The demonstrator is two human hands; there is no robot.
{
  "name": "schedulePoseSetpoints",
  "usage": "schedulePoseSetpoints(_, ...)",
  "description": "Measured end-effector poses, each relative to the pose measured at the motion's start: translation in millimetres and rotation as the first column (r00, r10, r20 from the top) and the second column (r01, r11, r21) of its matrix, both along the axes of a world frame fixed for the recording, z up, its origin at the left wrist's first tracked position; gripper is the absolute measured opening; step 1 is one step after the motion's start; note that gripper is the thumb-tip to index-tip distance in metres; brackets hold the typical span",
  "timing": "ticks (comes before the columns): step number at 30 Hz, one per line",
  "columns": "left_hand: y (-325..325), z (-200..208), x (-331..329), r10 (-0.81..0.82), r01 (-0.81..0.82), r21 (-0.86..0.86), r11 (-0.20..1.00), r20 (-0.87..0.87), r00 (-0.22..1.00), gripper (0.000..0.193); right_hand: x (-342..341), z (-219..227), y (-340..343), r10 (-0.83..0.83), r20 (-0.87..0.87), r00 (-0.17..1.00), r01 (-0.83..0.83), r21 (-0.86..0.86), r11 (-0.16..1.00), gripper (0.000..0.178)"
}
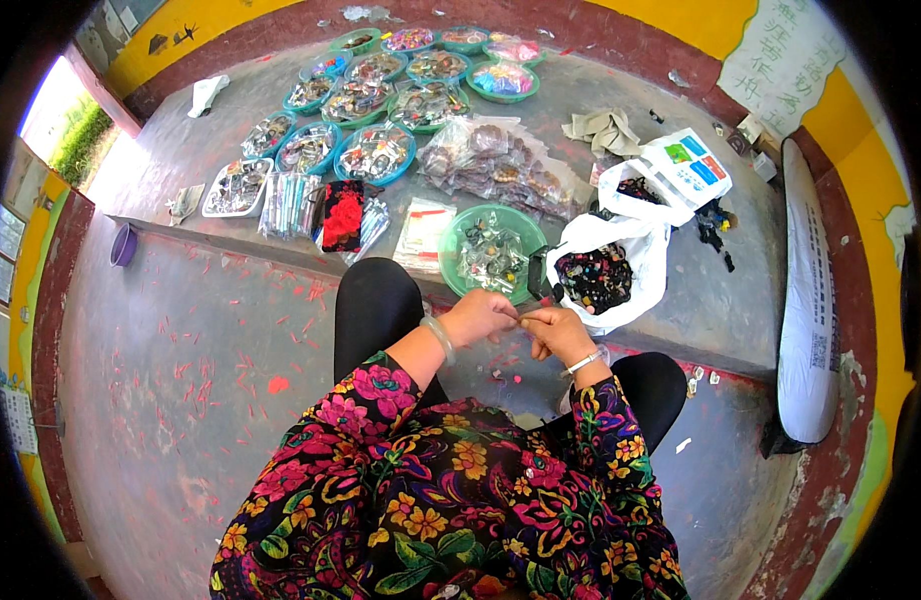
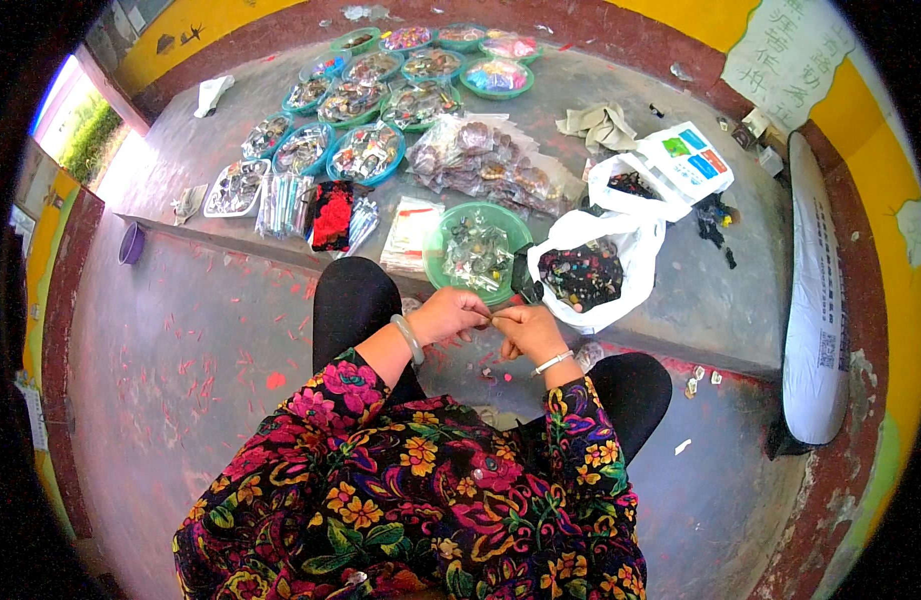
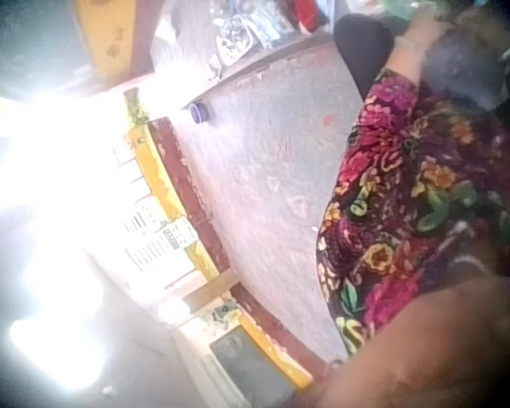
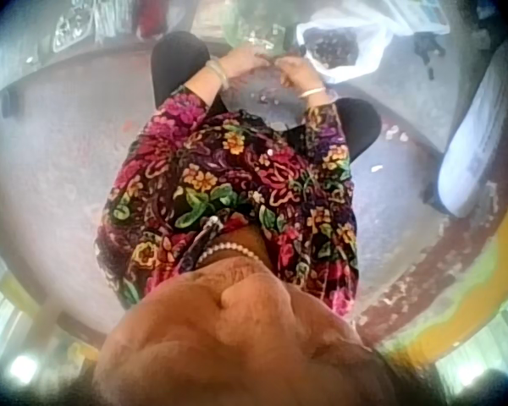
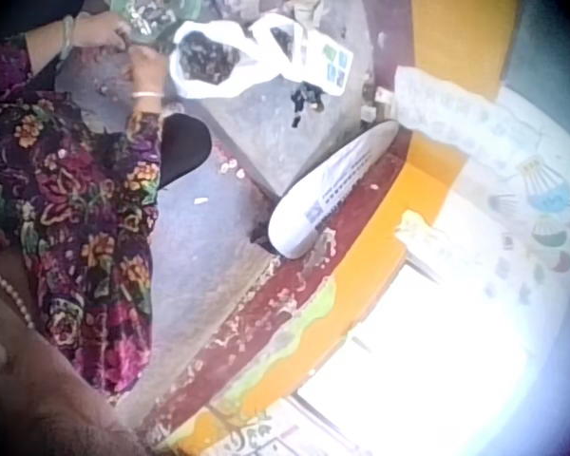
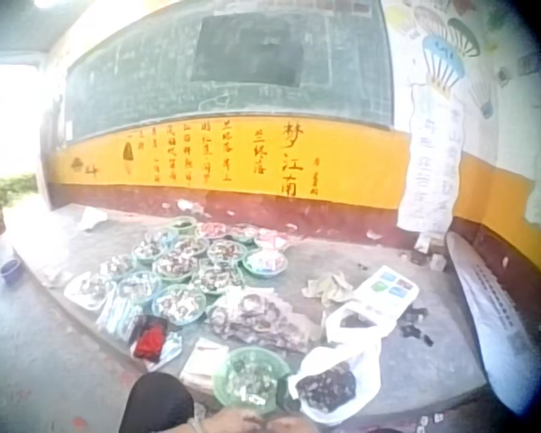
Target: The person sits on the floor and repeatedly picks up small beads from a white bag, places them into clear plastic bags, and sets the filled bags into a green bowl. The task involves repetitive manual handling of small items without the use of tools.
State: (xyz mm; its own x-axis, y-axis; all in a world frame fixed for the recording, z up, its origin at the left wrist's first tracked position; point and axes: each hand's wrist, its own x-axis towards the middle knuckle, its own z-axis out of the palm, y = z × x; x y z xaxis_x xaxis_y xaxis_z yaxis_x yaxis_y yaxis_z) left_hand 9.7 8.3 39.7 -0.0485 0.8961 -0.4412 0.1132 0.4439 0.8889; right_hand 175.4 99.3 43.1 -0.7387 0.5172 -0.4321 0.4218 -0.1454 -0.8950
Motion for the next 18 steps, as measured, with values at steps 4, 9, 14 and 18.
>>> schedulePoseSetpoints(4,1.0,-28.5,-2.3,0.080,-0.079,0.047,0.996,-0.006,0.997,0.016,-0.3,1.5,-5.2,-0.053,0.024,0.998,0.044,0.282,0.958,0.017)
schedulePoseSetpoints(9,0.4,-10.2,3.9,0.114,-0.114,0.001,0.994,-0.027,0.993,0.018,1.6,-3.5,-7.5,-0.069,-0.071,0.995,0.096,0.847,0.522,0.009)
schedulePoseSetpoints(14,-2.3,-4.7,7.3,0.130,-0.129,0.008,0.992,-0.026,0.991,0.019,0.1,-3.4,-8.7,-0.061,-0.101,0.993,0.118,0.836,0.536,0.010)
schedulePoseSetpoints(18,-1.8,-13.3,7.2,0.102,-0.099,0.057,0.993,-0.042,0.994,0.019,0.7,-18.9,-4.2,-0.050,-0.096,0.994,0.098,0.617,0.780,0.015)
